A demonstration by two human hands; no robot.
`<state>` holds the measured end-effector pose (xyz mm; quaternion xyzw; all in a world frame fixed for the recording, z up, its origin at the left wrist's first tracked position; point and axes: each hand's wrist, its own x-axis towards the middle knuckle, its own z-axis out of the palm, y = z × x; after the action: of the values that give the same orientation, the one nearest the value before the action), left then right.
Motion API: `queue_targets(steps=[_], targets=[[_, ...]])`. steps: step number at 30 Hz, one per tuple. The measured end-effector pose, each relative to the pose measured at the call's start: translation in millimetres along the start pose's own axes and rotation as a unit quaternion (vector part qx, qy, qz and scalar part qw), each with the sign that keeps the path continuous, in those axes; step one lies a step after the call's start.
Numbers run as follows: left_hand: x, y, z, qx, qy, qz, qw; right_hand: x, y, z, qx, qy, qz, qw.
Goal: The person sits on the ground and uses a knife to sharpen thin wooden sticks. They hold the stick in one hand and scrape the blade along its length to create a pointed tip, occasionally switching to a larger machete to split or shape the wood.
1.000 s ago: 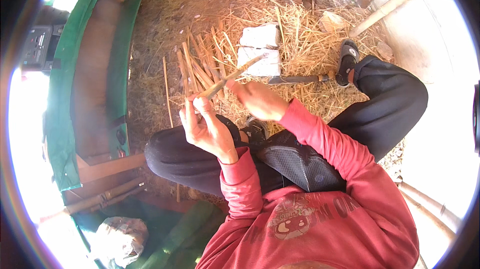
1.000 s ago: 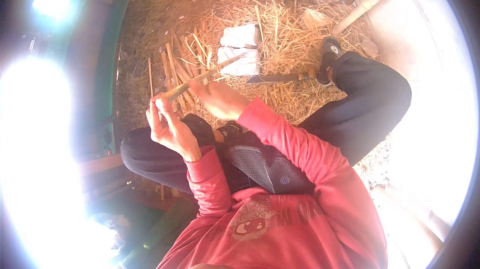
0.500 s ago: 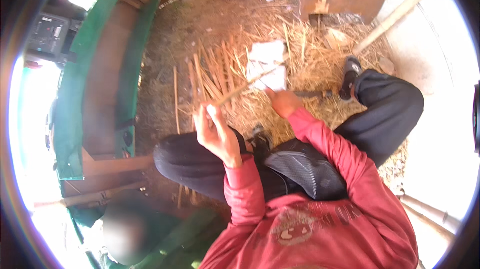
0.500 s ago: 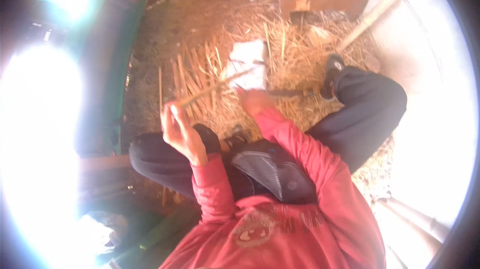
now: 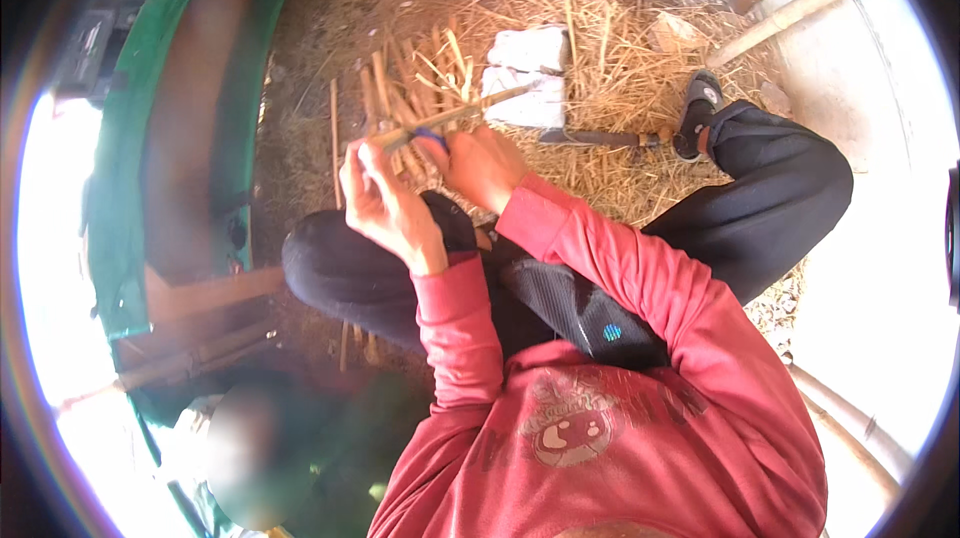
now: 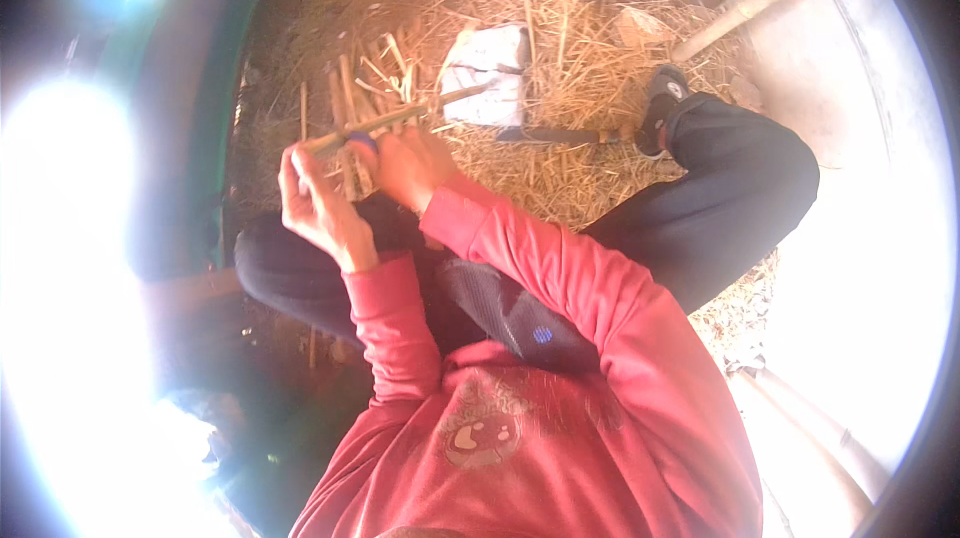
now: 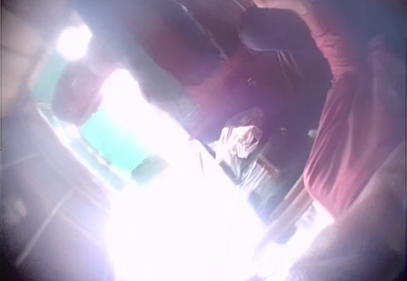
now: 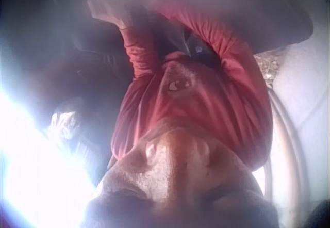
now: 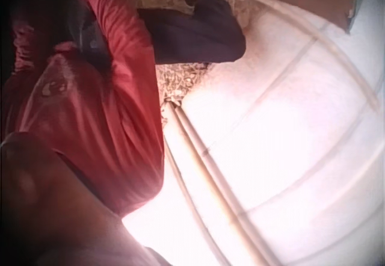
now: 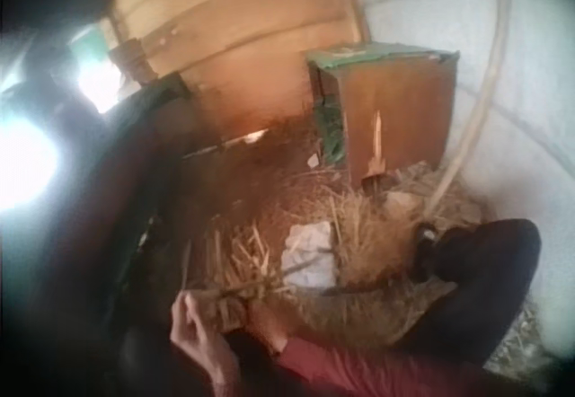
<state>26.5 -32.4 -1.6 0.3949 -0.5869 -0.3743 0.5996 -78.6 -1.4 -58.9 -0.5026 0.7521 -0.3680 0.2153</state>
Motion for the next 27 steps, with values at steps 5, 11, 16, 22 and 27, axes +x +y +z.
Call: queue_targets(steps=[5, 11, 16, 22, 27], targets=[[6.1, -4.1, -8.8, 0.024, 0.01, 0.059, 0.998, -9.5, 150.6, 23.8, -0.11, 0.075, -0.033, 0.991], [-6.2, 15.6, 6.8, 0.032, -0.03, 0.018, 0.999, -15.5, 41.5, -41.9, -0.049, -0.113, 0.021, 0.992], [-16.6, 21.5, 21.2, 0.053, -0.047, 0.077, 0.994, -35.5, -2.4, -49.6, 0.011, 0.014, -0.159, 0.987], [-11.7, 21.7, 14.1, 0.091, -0.049, 0.008, 0.995, -18.1, 40.3, -20.2, 0.019, -0.029, 0.055, 0.998], [-14.9, 6.3, 17.2, 0.062, -0.029, 0.073, 0.995, -24.5, 1.6, -23.5, 0.087, 0.012, 0.073, 0.993]])
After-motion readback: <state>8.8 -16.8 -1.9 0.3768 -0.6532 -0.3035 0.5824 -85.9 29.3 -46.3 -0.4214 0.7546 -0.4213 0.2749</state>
